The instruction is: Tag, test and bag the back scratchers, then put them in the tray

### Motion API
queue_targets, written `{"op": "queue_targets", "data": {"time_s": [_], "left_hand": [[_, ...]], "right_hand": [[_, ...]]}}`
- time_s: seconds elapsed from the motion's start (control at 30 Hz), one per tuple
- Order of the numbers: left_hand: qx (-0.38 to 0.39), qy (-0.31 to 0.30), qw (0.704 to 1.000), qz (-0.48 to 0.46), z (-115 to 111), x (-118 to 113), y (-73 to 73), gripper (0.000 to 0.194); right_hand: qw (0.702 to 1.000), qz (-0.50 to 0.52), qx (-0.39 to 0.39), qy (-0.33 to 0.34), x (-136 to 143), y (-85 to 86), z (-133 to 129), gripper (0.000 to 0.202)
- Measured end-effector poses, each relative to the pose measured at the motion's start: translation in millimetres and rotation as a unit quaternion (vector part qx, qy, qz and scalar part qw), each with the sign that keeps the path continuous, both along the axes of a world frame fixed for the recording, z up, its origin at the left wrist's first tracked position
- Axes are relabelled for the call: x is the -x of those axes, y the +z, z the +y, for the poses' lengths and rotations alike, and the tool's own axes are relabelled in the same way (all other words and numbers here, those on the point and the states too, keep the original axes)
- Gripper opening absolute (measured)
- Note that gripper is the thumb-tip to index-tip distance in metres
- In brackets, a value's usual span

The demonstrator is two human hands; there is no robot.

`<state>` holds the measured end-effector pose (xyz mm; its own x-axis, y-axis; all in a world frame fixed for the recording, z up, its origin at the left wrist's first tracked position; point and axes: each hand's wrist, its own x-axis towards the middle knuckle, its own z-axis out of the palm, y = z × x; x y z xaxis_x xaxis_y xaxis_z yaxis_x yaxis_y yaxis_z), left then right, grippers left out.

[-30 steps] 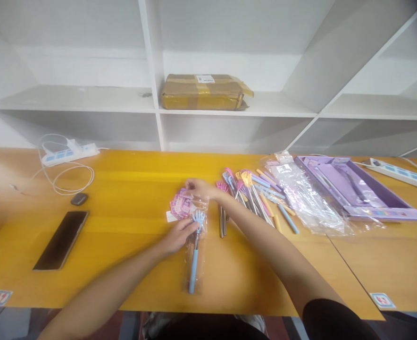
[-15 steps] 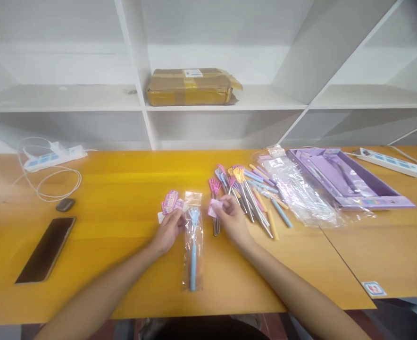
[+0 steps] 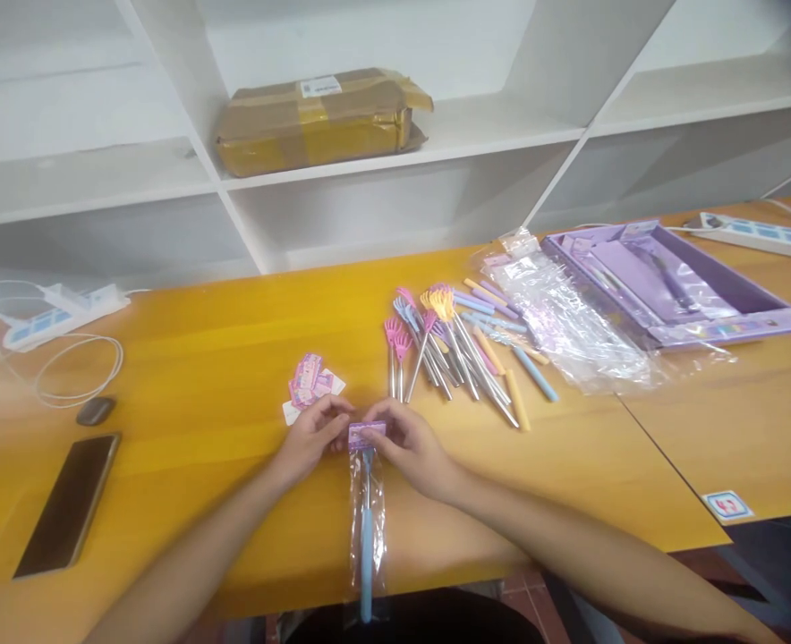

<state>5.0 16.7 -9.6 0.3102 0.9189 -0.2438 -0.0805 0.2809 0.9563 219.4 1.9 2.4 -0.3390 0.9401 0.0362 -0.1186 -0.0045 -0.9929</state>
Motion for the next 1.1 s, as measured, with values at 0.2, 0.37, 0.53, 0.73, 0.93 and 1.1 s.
{"op": "queue_targets", "data": {"time_s": [0.2, 0.37, 0.53, 0.73, 0.93, 1.1], "left_hand": [[-0.044, 0.018, 0.996, 0.079, -6, -5, -2.4, 0.032], [-0.145, 0.014, 0.981, 0.131, -11, -8, -4.3, 0.019], [-0.119, -0.013, 0.973, 0.195, -15, -7, -2.8, 0.041], [-0.133, -0.021, 0.964, 0.23, -18, -7, -1.9, 0.053], [-0.151, -0.024, 0.962, 0.228, -19, -7, -3.4, 0.057], [-0.15, -0.038, 0.958, 0.243, -20, -7, -4.0, 0.064]], "right_hand": [[0.984, -0.076, -0.157, -0.025, -15, 7.6, 12, 0.017], [0.95, -0.181, -0.251, -0.045, -26, 7.9, 24, 0.01], [0.91, -0.3, -0.285, 0.0, -32, 0.4, 31, 0.014], [0.884, -0.354, -0.305, 0.004, -29, -7.7, 28, 0.013], [0.843, -0.399, -0.362, -0.003, -29, -10.1, 28, 0.013], [0.849, -0.379, -0.369, -0.006, -27, -13.7, 32, 0.012]]}}
